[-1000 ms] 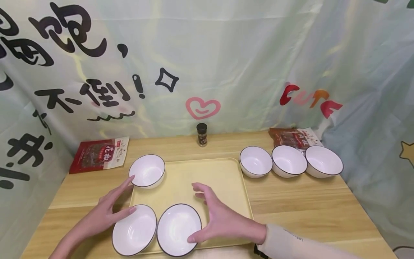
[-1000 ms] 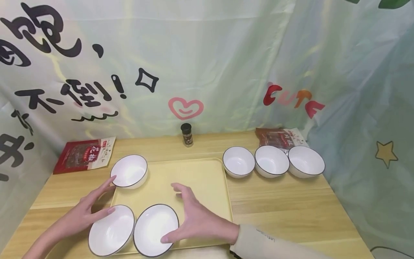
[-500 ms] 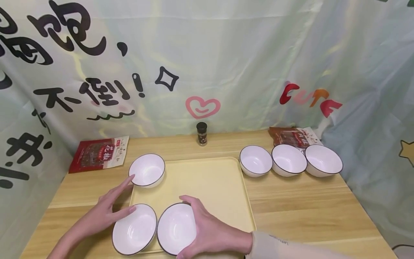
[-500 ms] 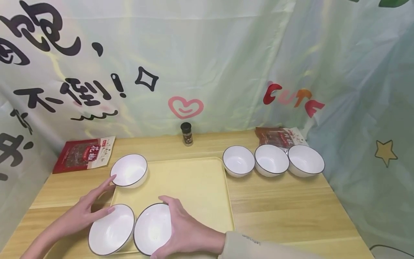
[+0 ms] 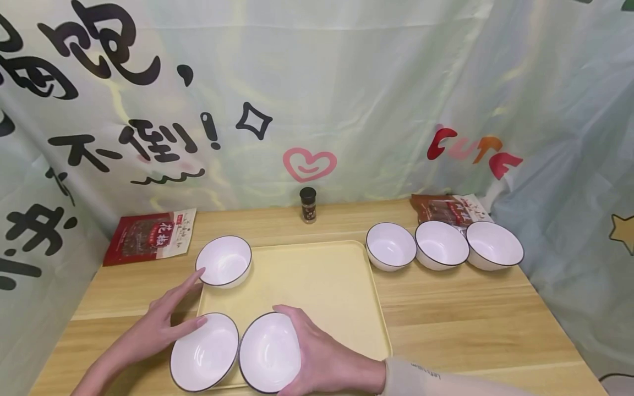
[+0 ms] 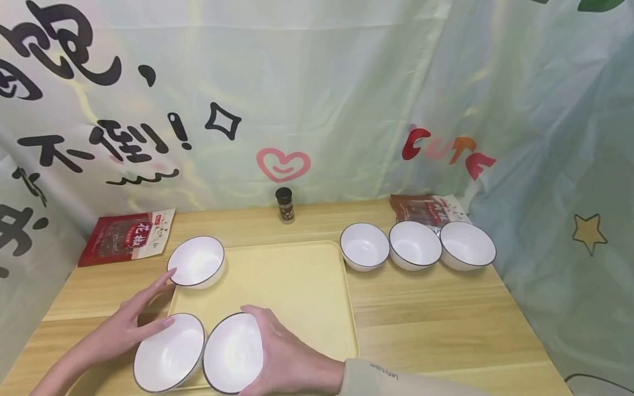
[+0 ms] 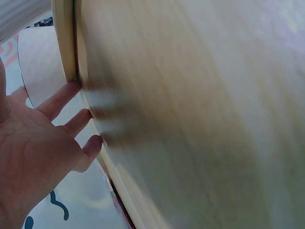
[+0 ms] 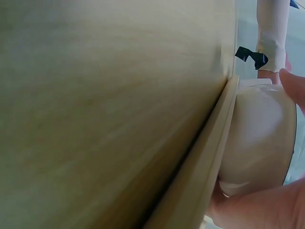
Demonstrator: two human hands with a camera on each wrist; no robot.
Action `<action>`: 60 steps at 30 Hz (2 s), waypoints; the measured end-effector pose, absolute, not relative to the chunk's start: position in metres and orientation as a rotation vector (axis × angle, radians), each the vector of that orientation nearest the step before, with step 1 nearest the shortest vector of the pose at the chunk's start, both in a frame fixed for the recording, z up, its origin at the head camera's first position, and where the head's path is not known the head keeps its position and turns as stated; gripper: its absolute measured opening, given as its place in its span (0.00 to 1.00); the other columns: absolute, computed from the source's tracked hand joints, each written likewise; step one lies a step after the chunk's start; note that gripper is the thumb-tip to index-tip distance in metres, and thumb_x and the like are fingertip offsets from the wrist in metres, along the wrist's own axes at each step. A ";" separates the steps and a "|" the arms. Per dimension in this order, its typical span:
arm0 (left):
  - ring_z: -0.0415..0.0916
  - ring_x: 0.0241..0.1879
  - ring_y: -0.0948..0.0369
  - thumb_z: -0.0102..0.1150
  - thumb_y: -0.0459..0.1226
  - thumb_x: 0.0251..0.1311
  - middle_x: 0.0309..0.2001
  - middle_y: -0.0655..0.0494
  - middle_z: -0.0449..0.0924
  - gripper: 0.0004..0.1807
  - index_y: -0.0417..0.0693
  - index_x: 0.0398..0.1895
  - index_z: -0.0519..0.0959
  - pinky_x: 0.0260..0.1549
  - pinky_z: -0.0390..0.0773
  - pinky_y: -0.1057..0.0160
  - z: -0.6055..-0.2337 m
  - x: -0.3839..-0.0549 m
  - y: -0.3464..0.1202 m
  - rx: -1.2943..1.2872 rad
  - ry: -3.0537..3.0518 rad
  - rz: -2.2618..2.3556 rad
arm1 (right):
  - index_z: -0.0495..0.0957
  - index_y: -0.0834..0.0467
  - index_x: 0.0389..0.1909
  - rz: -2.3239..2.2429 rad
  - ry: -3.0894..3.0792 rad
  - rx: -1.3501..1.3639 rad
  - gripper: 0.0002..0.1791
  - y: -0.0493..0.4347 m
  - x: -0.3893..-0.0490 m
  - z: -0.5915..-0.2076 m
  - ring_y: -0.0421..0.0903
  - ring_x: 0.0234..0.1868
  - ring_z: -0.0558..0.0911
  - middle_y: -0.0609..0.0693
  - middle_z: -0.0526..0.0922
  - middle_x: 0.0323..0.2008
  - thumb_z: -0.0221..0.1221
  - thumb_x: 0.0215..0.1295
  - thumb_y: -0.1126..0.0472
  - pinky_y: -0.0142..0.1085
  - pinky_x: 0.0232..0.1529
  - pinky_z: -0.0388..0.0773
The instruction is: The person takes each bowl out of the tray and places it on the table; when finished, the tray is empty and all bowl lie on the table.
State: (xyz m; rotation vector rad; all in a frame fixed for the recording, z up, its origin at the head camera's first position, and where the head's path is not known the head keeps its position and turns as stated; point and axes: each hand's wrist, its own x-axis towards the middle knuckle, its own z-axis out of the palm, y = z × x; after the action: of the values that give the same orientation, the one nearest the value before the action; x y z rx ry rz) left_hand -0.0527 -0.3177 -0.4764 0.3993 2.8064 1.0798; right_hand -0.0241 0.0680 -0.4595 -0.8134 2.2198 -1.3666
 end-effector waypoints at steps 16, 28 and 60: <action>0.56 0.77 0.28 0.74 0.47 0.70 0.77 0.35 0.70 0.53 0.72 0.91 0.50 0.59 0.53 0.16 -0.472 -0.049 -0.315 0.427 2.822 1.093 | 0.57 0.41 0.82 -1.404 2.156 -0.743 0.68 0.078 -0.033 -0.460 0.39 0.62 0.76 0.41 0.71 0.68 0.89 0.41 0.48 0.41 0.63 0.77; 0.57 0.77 0.28 0.74 0.47 0.70 0.76 0.35 0.70 0.54 0.71 0.91 0.50 0.58 0.55 0.16 -0.472 -0.050 -0.315 0.432 2.820 1.094 | 0.56 0.39 0.82 -1.505 2.171 -0.659 0.68 0.090 -0.044 -0.448 0.44 0.61 0.80 0.44 0.72 0.69 0.89 0.42 0.50 0.42 0.59 0.80; 0.54 0.78 0.27 0.73 0.49 0.71 0.78 0.35 0.68 0.54 0.74 0.91 0.48 0.59 0.53 0.16 -0.475 -0.051 -0.317 0.402 2.812 1.084 | 0.56 0.45 0.84 -1.538 2.482 -0.402 0.73 0.158 -0.076 -0.409 0.61 0.67 0.78 0.60 0.66 0.78 0.90 0.37 0.49 0.59 0.62 0.78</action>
State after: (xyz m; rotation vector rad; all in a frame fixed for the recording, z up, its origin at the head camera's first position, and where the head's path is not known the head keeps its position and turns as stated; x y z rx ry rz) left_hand -0.0509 -0.3166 -0.4753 0.4020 2.8116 1.0835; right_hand -0.0765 0.1576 -0.4086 -0.4021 2.4821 -1.5376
